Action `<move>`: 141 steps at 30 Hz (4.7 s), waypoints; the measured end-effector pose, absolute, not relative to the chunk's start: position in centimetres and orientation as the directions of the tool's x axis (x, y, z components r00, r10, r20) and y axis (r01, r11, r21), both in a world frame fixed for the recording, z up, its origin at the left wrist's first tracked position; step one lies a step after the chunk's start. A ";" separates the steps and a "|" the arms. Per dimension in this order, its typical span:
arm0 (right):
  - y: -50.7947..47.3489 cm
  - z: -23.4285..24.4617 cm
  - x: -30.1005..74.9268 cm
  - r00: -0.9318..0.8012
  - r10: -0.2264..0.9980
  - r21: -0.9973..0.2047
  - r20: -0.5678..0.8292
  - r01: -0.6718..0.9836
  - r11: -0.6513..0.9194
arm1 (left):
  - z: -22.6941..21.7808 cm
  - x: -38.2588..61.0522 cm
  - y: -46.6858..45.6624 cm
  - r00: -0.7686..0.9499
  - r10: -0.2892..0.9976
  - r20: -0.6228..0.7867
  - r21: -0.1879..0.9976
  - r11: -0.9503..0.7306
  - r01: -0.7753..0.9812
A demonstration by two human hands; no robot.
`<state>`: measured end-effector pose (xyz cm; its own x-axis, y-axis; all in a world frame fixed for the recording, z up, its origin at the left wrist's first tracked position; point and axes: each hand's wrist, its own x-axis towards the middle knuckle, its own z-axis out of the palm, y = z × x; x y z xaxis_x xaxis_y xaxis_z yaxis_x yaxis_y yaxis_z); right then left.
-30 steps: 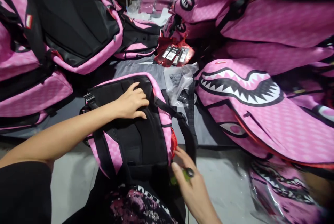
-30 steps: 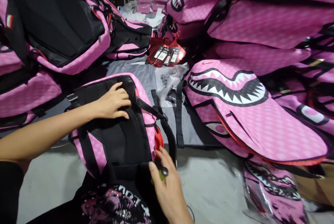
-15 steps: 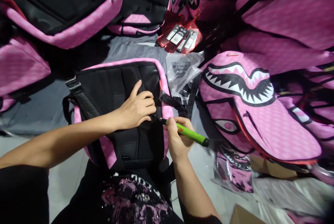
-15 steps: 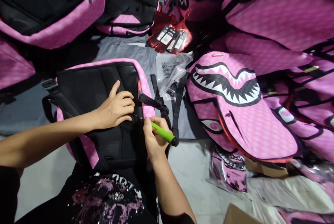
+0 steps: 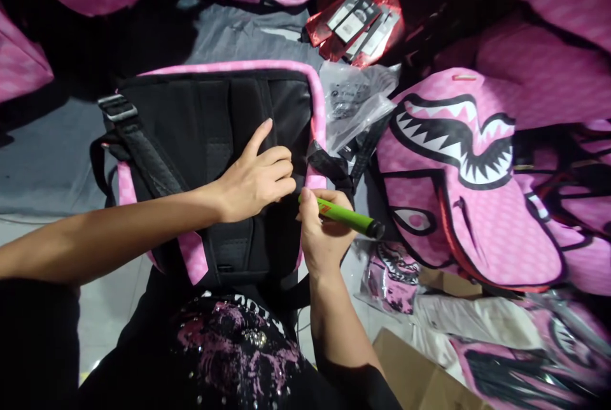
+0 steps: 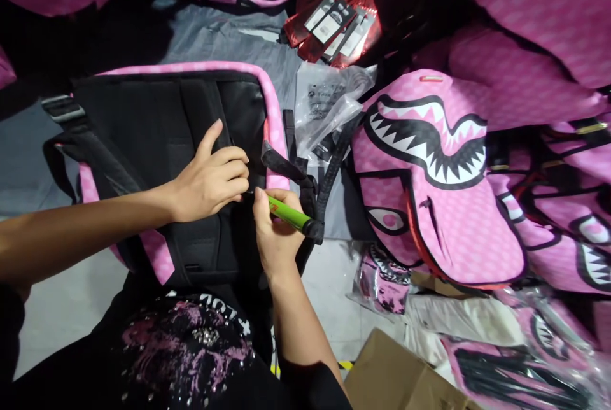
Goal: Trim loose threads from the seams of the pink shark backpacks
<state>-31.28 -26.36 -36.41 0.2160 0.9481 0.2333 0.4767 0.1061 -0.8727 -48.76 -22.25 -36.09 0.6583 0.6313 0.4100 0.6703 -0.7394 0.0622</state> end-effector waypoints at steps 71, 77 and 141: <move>-27.8 -36.3 -29.9 -0.011 0.896 -0.759 0.444 0.528 0.382 | -29.5 -52.0 -17.3 0.768 0.639 0.045 -0.216 -0.744 0.632; -28.5 -32.9 -32.5 -0.063 0.620 -0.562 0.782 0.357 0.746 | -23.3 -50.6 -24.1 0.656 0.716 0.238 -0.197 -0.626 0.755; -23.7 -31.6 -27.8 -0.542 0.787 -0.555 0.295 0.573 0.603 | -28.2 -46.7 -19.5 0.412 0.908 -0.076 -0.191 -0.419 0.888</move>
<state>-27.83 -23.65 -31.59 -0.5419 0.7870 0.2949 0.5732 0.6027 -0.5551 -46.70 -19.53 -28.23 0.4119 0.9081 -0.0759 0.8879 -0.4187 -0.1906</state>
